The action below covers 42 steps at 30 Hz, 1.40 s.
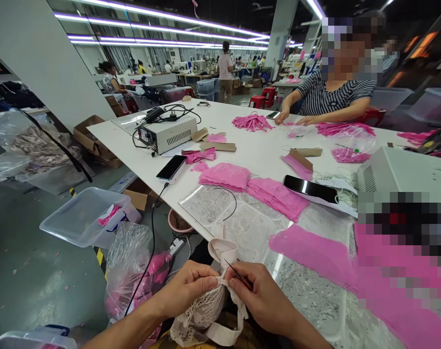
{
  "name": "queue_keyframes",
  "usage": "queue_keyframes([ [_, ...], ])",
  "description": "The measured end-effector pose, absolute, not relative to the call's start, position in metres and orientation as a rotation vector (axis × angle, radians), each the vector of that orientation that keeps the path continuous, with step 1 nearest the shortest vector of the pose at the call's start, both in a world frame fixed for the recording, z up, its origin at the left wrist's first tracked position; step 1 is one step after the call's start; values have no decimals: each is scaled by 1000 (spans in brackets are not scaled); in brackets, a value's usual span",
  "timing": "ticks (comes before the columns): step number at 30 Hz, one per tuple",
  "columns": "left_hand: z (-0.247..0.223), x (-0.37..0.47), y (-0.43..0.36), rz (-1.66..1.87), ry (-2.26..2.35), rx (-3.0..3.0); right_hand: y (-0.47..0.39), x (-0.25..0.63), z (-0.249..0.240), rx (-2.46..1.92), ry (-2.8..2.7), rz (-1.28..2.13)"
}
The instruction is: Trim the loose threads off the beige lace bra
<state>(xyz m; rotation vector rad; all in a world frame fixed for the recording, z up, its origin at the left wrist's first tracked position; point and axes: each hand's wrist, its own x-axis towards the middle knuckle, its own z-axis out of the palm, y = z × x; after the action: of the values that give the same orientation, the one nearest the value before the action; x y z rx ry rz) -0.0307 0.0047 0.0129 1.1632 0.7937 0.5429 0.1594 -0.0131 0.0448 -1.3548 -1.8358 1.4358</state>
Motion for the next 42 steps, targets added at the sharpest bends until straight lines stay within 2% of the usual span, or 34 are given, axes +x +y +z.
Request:
queue_keyframes([
  [6,9,-23,8,555,829,1153,-6,162,42,-1353,-1773,1504],
  [12,-1,-17,3,625,820,1005,-2,163,29,-1279,-1542,1710],
  [19,-5,-8,-1,711,921,1109,-17,174,23,-1410,-1186,1545],
  [22,-2,-4,-3,753,964,1173,-35,175,25,-1460,-1024,1573],
  [26,3,2,-6,824,978,1313,-55,159,25,-1410,-1032,1746],
  [29,4,6,-8,868,972,1421,-57,150,26,-1451,-992,1751],
  [42,2,7,-14,913,964,1660,-52,157,16,-1402,-1429,1368],
])
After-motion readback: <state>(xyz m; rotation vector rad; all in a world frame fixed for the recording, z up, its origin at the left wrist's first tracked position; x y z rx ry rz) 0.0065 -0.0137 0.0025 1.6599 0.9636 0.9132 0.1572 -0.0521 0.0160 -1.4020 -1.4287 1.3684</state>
